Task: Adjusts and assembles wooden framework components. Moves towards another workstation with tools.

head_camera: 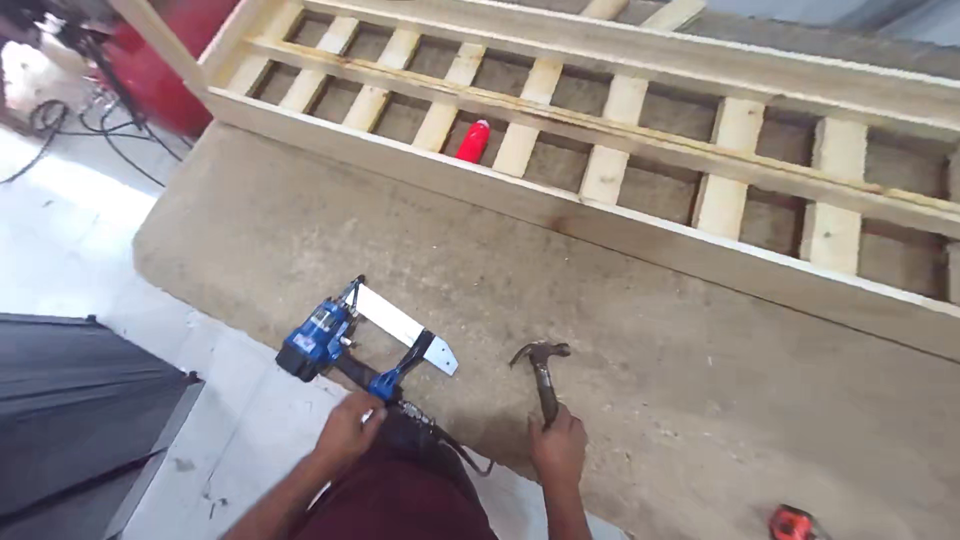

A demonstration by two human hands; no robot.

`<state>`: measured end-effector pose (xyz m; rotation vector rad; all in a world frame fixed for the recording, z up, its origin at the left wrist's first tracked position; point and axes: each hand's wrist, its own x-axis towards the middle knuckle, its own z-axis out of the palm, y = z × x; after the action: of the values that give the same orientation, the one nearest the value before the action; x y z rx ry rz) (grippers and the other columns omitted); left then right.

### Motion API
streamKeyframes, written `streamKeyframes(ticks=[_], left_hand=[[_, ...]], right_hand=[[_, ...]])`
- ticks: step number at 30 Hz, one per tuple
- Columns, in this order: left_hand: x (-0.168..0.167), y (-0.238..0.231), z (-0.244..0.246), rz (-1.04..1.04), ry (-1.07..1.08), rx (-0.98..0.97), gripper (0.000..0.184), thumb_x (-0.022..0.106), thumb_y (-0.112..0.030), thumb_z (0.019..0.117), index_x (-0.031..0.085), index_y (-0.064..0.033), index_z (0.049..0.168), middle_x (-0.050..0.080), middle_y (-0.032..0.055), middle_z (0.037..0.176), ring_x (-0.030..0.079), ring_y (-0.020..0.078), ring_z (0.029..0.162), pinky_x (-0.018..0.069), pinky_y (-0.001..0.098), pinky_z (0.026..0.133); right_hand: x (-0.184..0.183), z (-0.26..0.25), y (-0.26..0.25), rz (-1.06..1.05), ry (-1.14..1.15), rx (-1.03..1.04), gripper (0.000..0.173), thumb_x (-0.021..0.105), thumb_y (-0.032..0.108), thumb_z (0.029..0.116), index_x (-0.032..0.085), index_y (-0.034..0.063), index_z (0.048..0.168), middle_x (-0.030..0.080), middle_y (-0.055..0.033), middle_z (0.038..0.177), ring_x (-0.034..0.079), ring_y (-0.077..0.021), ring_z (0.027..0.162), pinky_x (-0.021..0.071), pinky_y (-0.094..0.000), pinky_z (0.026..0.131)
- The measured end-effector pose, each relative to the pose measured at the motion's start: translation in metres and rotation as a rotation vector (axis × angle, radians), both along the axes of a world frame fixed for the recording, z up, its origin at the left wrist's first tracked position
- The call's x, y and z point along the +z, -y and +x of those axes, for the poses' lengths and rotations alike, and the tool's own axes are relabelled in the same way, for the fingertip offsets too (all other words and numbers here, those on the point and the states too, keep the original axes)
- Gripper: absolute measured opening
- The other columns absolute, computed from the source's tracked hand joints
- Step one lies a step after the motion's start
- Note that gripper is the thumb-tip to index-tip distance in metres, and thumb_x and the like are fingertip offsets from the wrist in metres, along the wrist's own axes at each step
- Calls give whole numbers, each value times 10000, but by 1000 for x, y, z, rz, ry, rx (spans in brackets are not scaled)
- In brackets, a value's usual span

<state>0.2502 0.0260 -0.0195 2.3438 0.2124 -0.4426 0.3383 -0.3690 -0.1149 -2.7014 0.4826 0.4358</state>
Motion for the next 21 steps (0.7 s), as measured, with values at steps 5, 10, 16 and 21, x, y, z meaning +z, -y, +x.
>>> streamKeyframes(ticks=[5,10,16,21], left_hand=[[-27,31,-94,-233,-235,-33,331,653,-364,1004,745,-67,1116,753,108,1033,726,216,972,579,465,941],[7,38,-71,-777,-256,139,617,621,-433,999,524,-5,1433,665,138,1332,668,221,1188,551,437,1033],[36,-22,-73,-1405,176,984,268,453,-290,1091,503,-47,1193,663,57,782,703,226,719,636,480,764],[7,-211,-188,-566,127,1322,239,586,-209,1037,562,0,1150,584,53,686,593,168,514,591,375,532]], right_hand=[[30,-6,0,-1,-91,42,428,599,324,1014,601,-3,1291,635,-276,1219,654,-453,1085,536,-656,880],[120,-48,-67,200,-72,352,408,600,292,1020,611,-9,1295,648,-258,1166,666,-422,1005,542,-641,859],[125,-84,-225,458,170,928,498,534,466,1033,653,95,1343,676,-163,1260,655,-322,1171,548,-521,977],[87,-41,-359,64,-9,893,788,651,416,959,337,56,1586,557,-287,1396,553,-459,1291,464,-602,1064]])
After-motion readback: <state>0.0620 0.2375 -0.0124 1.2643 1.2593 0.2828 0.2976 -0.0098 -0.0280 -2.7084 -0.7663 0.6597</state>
